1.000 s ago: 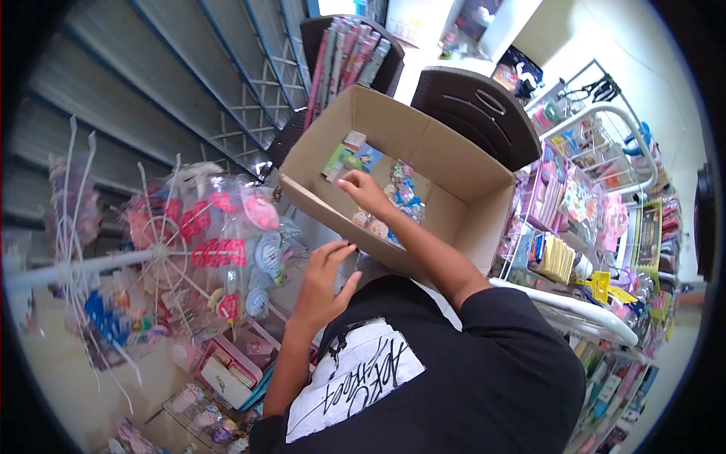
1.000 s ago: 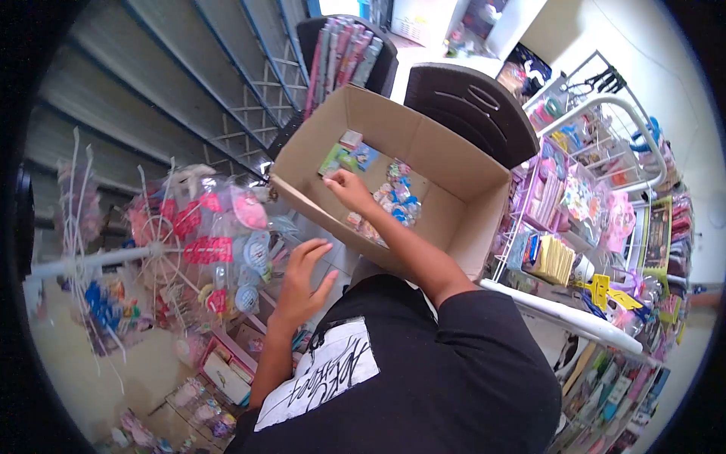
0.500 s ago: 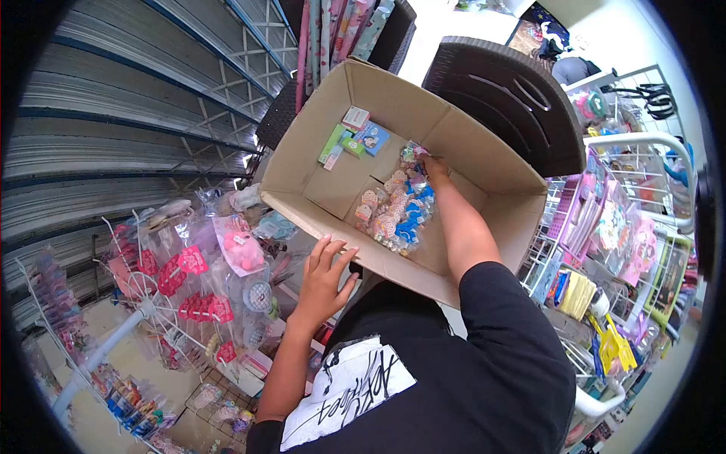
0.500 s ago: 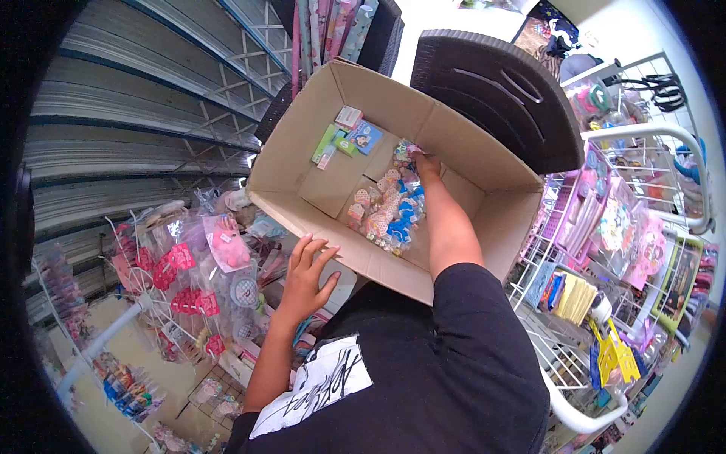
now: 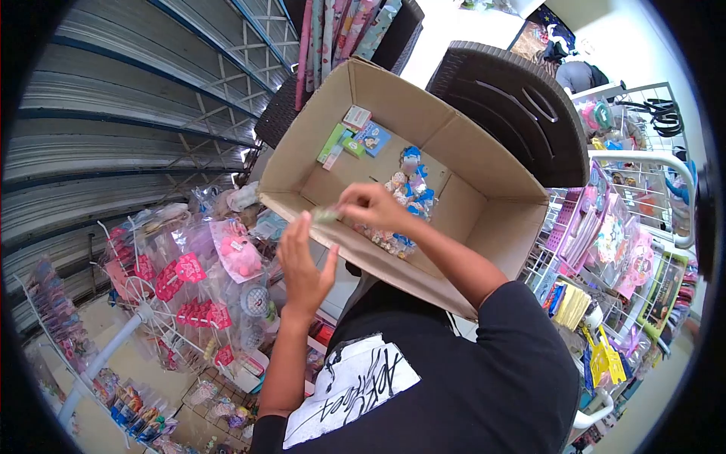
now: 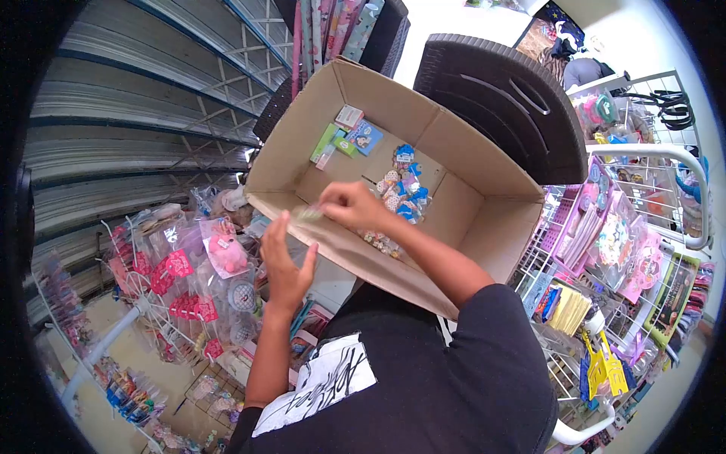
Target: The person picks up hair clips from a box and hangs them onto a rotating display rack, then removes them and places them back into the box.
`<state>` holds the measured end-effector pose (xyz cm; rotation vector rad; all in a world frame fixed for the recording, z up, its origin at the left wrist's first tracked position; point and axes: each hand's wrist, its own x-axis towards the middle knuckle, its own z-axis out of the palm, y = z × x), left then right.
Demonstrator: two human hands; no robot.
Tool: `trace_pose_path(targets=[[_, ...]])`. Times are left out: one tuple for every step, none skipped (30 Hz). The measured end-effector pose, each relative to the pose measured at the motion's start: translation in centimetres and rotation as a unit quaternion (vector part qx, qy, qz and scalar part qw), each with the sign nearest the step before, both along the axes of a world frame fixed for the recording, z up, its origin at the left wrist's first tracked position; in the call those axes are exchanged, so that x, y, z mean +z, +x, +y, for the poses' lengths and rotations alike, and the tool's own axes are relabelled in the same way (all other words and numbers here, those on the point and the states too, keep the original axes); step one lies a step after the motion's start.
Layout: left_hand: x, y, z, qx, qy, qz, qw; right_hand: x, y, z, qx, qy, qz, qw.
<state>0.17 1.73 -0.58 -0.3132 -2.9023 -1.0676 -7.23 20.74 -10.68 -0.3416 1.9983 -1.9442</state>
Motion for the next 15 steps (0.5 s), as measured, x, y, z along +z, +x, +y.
trace_pose_path(targets=[[0.5,-0.8,0.0,0.012,-0.022,0.005,1.000,1.7,0.1,-0.3,-0.002,0.001,-0.003,1.000],[0.7,-1.4,-0.3,0.023,-0.045,0.009,0.999,2.9,0.2,-0.5,0.089,-0.051,-0.053,0.993],[0.1,-1.8,-1.0,-0.008,-0.031,-0.014,0.999,3.6,0.3,-0.5,0.180,-0.103,-0.103,0.973],[-0.2,-1.8,-1.5,-0.008,-0.032,-0.016,0.999,3.9,-0.2,0.0,0.180,-0.104,-0.105,0.973],[-0.5,-1.8,-1.9,-0.010,-0.008,-0.029,1.000,3.8,-1.8,1.2,0.208,-0.106,-0.105,0.967],[-0.7,-1.8,-2.1,-0.012,0.015,-0.040,0.999,3.3,-3.7,2.6,0.237,-0.110,-0.104,0.960],[-0.6,-1.7,-2.0,-0.011,0.014,-0.040,0.999,1.1,-5.8,4.2,0.194,-0.013,-0.080,0.978],[-0.3,-1.6,-1.9,0.044,0.081,-0.070,0.993,-3.0,-7.9,6.0,0.147,0.084,-0.056,0.984],[-0.1,-1.5,-1.8,0.098,0.147,-0.099,0.979,-10.1,-9.0,7.9,0.044,0.228,-0.018,0.972],[-0.1,-1.4,-1.9,0.099,0.146,-0.097,0.980,-9.3,-9.1,8.9,0.020,0.499,-0.024,0.866],[-0.1,-1.2,-2.1,0.103,0.152,-0.094,0.979,-13.1,-8.5,10.0,-0.020,0.594,0.064,0.802],[-0.2,-0.8,-2.4,0.109,0.157,-0.094,0.977,-17.1,-7.6,10.9,-0.058,0.675,0.148,0.721],[-0.1,-0.5,-2.6,0.112,0.153,-0.094,0.977,-17.4,-7.1,11.7,-0.056,0.672,0.148,0.724],[-0.2,-0.3,-2.6,0.105,0.149,-0.080,0.980,-17.6,-6.8,12.4,0.007,0.661,0.137,0.738],[-0.1,0.0,-2.7,0.098,0.146,-0.065,0.982,-17.5,-6.5,12.6,0.070,0.648,0.126,0.748]])
